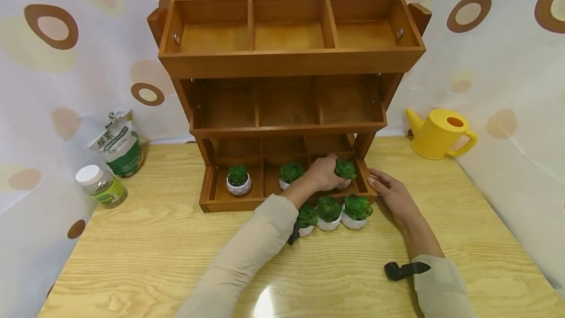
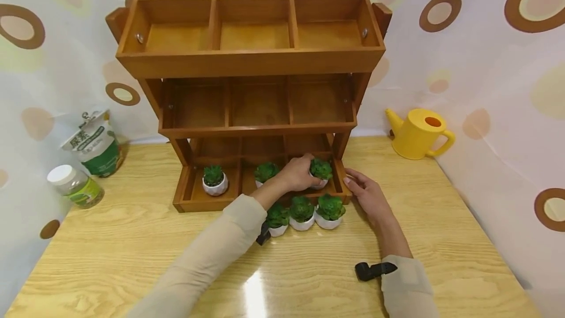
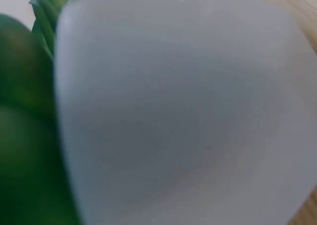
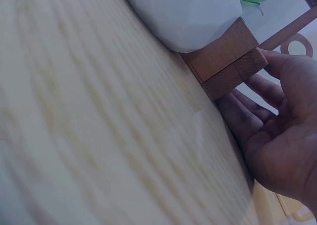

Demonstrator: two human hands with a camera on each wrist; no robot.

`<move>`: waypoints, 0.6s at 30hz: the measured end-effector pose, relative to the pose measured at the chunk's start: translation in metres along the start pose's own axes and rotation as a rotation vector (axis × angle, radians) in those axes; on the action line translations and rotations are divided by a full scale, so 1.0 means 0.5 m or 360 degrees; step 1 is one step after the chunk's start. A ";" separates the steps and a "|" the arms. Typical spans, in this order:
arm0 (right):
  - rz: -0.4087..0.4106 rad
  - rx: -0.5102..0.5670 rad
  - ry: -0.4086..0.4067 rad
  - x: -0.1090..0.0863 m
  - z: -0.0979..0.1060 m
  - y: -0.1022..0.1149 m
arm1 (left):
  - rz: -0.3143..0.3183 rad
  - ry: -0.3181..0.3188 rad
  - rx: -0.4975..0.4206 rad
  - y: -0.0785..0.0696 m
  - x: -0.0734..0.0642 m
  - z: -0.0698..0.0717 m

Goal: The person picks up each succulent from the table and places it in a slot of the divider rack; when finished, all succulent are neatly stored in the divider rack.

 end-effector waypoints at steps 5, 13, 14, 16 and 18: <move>0.0011 -0.0021 -0.0005 0.001 0.000 0.003 | 0.0021 -0.0042 0.0071 0.001 0.000 0.003; 0.0019 -0.0029 -0.0017 -0.001 0.001 0.003 | 0.0055 -0.0038 0.0086 0.000 -0.003 0.004; 0.0021 -0.0030 -0.0015 -0.001 0.000 0.003 | 0.0059 -0.0040 0.0086 0.000 -0.004 0.003; 0.0021 -0.0012 -0.0006 -0.001 -0.001 0.002 | 0.0060 -0.0042 0.0084 -0.001 -0.004 0.003; 0.0020 0.0000 -0.0011 -0.002 -0.001 0.002 | 0.0056 -0.0046 0.0087 -0.002 -0.005 0.002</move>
Point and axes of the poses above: each hand's wrist, its own x-axis towards the middle knuckle, its own z-axis out of the back of the hand, y = z × x, the point moved 5 cm from there along x, towards the middle knuckle, and after that the axes turned 1 degree about y, right-handed, at the moved point
